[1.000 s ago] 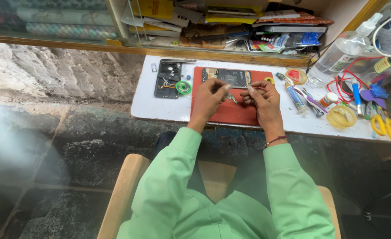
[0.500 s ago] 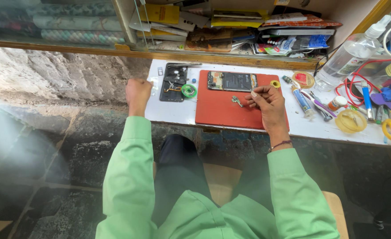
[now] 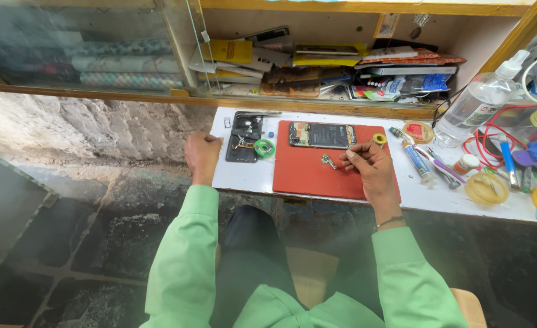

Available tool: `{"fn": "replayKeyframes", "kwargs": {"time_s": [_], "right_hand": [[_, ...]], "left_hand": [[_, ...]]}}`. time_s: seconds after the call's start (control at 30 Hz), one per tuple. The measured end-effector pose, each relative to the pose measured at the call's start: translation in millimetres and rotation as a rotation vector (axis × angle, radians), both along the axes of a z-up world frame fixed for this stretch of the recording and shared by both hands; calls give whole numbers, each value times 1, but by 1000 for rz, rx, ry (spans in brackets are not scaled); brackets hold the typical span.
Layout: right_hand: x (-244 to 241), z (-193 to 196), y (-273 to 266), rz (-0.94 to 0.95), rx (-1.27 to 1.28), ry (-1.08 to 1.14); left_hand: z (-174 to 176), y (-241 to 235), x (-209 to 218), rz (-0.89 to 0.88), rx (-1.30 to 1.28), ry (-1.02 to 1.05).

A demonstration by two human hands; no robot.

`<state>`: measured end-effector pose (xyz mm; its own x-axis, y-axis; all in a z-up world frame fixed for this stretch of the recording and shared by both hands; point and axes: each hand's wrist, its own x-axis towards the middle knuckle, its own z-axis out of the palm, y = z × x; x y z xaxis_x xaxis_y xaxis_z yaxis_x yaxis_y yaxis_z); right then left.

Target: The person works at a cluttered workbench, handling small electronic components and tools. They manipulate a small circuit board and a metallic cylindrical part, then open a green plastic container to retrieve packaged electronic parts. The person examines the parts and packaging before placing them back on the workbench.

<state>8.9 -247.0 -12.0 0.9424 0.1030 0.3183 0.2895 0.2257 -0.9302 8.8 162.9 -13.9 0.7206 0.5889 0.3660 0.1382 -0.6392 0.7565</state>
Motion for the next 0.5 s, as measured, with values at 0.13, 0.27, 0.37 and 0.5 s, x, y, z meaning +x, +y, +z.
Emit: {"fn": "replayKeyframes", "kwargs": {"time_s": [0.13, 0.27, 0.37, 0.5], "right_hand": [[-1, 0, 0, 0, 2, -7], [-3, 0, 1, -15, 4, 4], [-3, 0, 1, -23, 1, 3], [-2, -2, 0, -32, -15, -9]], "left_hand": [[-12, 2, 6, 30, -8, -105], [-22, 7, 12, 61, -52, -198], [-24, 7, 13, 63, -48, -230], [-20, 1, 7, 51, 58, -274]]}}
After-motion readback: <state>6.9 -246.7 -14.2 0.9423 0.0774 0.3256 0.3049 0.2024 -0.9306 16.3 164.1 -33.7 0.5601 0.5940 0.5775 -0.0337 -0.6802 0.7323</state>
